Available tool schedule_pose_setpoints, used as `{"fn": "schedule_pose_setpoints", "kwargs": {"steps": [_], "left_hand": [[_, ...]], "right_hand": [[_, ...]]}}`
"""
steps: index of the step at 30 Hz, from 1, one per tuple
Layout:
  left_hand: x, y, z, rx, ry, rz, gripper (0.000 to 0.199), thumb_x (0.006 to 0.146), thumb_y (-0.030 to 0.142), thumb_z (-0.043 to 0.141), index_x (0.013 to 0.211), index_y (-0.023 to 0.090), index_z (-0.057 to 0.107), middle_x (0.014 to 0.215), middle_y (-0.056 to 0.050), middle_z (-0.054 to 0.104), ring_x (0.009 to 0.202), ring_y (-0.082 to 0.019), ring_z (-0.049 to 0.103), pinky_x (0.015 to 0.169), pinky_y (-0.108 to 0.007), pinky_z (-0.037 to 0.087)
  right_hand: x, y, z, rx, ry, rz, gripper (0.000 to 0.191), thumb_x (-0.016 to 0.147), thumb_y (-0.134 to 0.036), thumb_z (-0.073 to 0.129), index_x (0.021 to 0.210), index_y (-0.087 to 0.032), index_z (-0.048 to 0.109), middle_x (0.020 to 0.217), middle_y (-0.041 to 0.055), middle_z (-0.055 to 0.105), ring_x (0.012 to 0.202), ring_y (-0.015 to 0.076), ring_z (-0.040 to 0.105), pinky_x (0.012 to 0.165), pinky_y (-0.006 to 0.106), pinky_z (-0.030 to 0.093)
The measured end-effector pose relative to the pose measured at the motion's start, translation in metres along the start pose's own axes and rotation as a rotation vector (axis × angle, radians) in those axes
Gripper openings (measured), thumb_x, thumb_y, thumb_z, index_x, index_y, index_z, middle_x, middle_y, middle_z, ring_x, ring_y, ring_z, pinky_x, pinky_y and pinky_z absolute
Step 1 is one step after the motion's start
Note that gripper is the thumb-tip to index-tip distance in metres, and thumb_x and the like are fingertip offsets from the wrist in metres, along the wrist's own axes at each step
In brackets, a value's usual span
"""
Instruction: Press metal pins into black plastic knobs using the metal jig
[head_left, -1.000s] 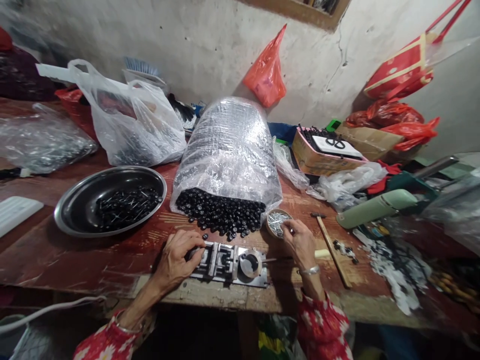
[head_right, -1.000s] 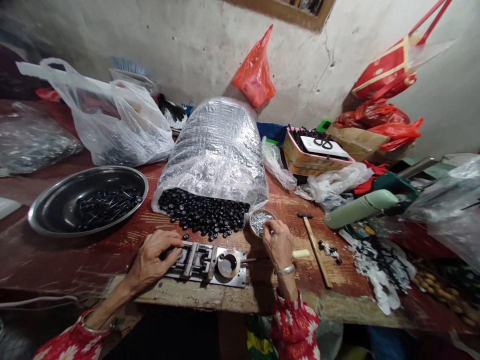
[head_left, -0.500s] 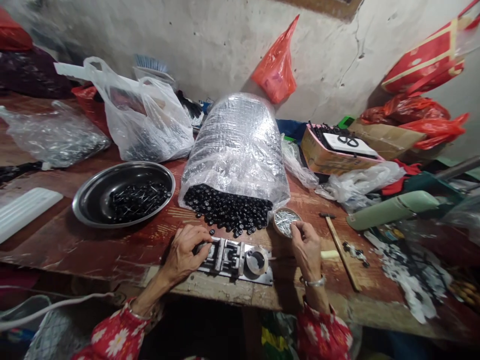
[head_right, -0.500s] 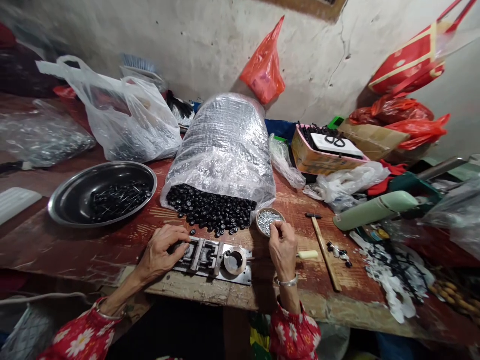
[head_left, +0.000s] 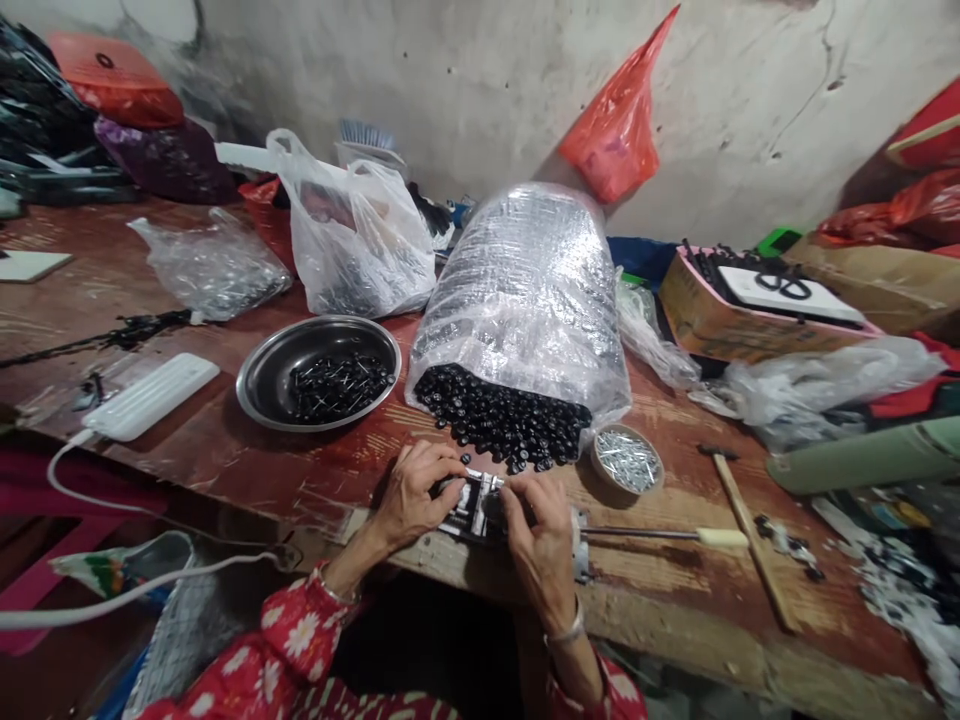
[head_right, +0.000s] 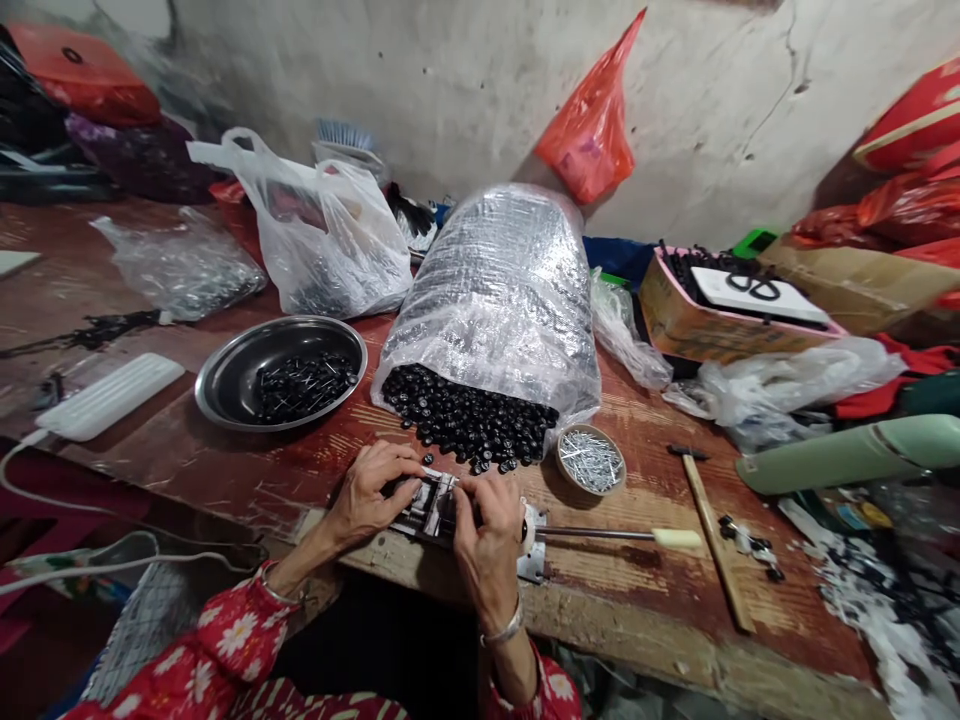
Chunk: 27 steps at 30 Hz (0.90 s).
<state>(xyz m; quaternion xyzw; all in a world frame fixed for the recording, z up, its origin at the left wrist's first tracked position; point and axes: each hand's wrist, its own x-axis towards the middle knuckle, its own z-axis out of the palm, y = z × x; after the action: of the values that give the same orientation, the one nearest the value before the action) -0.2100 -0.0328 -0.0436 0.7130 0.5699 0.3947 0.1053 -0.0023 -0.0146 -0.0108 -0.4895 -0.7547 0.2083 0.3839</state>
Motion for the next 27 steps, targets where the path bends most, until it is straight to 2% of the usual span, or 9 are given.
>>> {"fn": "schedule_pose_setpoints", "kwargs": {"steps": [7, 19, 27], "left_hand": [[-0.001, 0.000, 0.001, -0.006, 0.023, 0.010, 0.015, 0.094, 0.023, 0.060, 0.100, 0.025, 0.074, 0.109, -0.004, 0.074, 0.102, -0.022, 0.061, 0.088, -0.040, 0.043], [-0.002, -0.001, 0.003, 0.001, 0.043, 0.021, 0.015, 0.092, 0.021, 0.061, 0.100, 0.024, 0.073, 0.108, -0.004, 0.073, 0.100, -0.022, 0.061, 0.085, -0.040, 0.042], [-0.002, 0.001, 0.001, -0.002, 0.038, 0.020, 0.016, 0.094, 0.024, 0.060, 0.101, 0.024, 0.075, 0.109, -0.005, 0.073, 0.100, -0.022, 0.060, 0.087, -0.039, 0.041]], "right_hand": [[-0.006, 0.002, 0.009, -0.261, -0.049, -0.095, 0.019, 0.100, -0.019, 0.050, 0.093, -0.024, 0.066, 0.095, 0.0057, 0.064, 0.090, 0.0242, 0.049, 0.080, 0.038, 0.039], [-0.012, 0.006, -0.002, -0.214, -0.012, -0.152, 0.017, 0.100, -0.019, 0.053, 0.099, -0.025, 0.068, 0.097, 0.0051, 0.062, 0.092, 0.0235, 0.050, 0.081, 0.038, 0.041], [-0.025, -0.006, -0.009, -0.330, -0.072, -0.199, 0.018, 0.097, -0.015, 0.056, 0.094, -0.026, 0.070, 0.098, 0.0041, 0.064, 0.089, 0.0224, 0.046, 0.081, 0.039, 0.037]]}}
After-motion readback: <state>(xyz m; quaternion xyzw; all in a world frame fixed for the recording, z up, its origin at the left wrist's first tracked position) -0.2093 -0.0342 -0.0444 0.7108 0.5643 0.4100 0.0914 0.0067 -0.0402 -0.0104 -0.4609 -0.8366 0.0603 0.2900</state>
